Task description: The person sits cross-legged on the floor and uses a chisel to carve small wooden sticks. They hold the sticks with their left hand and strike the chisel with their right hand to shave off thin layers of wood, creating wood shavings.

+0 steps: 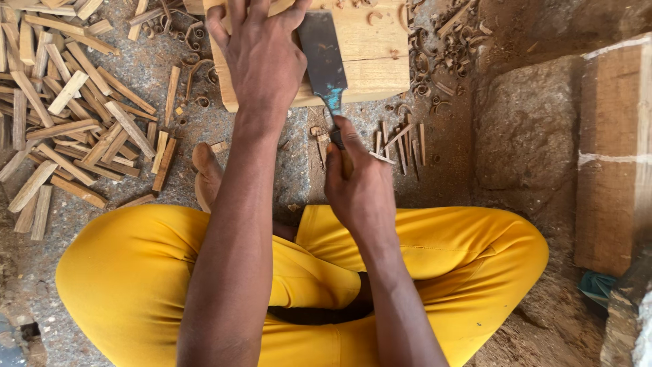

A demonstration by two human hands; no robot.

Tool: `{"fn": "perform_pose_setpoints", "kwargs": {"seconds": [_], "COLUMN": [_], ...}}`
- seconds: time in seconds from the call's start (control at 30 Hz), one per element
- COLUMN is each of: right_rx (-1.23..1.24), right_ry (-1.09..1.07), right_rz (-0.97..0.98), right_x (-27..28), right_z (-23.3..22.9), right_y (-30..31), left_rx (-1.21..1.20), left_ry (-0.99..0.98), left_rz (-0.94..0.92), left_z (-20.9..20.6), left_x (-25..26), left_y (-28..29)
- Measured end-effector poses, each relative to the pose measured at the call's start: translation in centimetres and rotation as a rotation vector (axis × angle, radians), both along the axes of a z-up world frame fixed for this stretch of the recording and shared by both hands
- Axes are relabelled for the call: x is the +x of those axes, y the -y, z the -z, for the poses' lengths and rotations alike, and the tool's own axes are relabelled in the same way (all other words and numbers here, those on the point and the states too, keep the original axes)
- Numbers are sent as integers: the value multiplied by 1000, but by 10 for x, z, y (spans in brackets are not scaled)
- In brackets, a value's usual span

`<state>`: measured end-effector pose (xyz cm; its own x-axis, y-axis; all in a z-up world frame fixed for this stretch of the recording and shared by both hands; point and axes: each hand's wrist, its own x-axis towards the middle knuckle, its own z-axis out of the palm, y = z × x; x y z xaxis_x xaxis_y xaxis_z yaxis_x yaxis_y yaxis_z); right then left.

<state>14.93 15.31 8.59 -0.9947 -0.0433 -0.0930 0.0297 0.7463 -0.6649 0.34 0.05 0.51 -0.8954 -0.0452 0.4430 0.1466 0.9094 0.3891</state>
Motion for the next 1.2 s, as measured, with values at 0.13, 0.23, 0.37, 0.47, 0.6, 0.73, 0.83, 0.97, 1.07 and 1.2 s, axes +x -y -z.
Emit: {"fn": "perform_pose_setpoints", "kwargs": {"seconds": [0.13, 0.23, 0.37, 0.47, 0.6, 0.73, 0.83, 0.97, 1.07, 1.2], "right_rx": [-17, -28, 25, -27, -172, -359, -418, -473, -576, -722], "right_ry": [-91, -41, -57, -87, -3, 74, 120, 97, 113, 184], "right_rz": [10, 14, 24, 34, 148, 291, 338, 334, 335, 318], "right_x": [-9, -32, -37, -30, -22, 4, 31, 54, 53, 46], "right_z": [-5, 4, 7, 8, 0, -8, -10, -4, 5, 6], "right_y": [13, 17, 18, 22, 4, -28, -48, -54, -57, -58], "left_rx": [40, 37, 108, 117, 134, -106, 39, 364, 934, 1324], "left_ry": [54, 40, 53, 57, 38, -21, 79, -65, 85, 447], "left_rz": [10, 4, -10, -25, 6, -69, -15, 11, 109, 75], "left_z": [-5, -5, -9, -8, -7, 1, 3, -15, -40, -68], "left_x": [4, 7, 0, 2, -4, -6, -14, -16, -15, -5], "left_y": [1, 4, 7, 9, 6, 3, 0, -3, -8, 0]}}
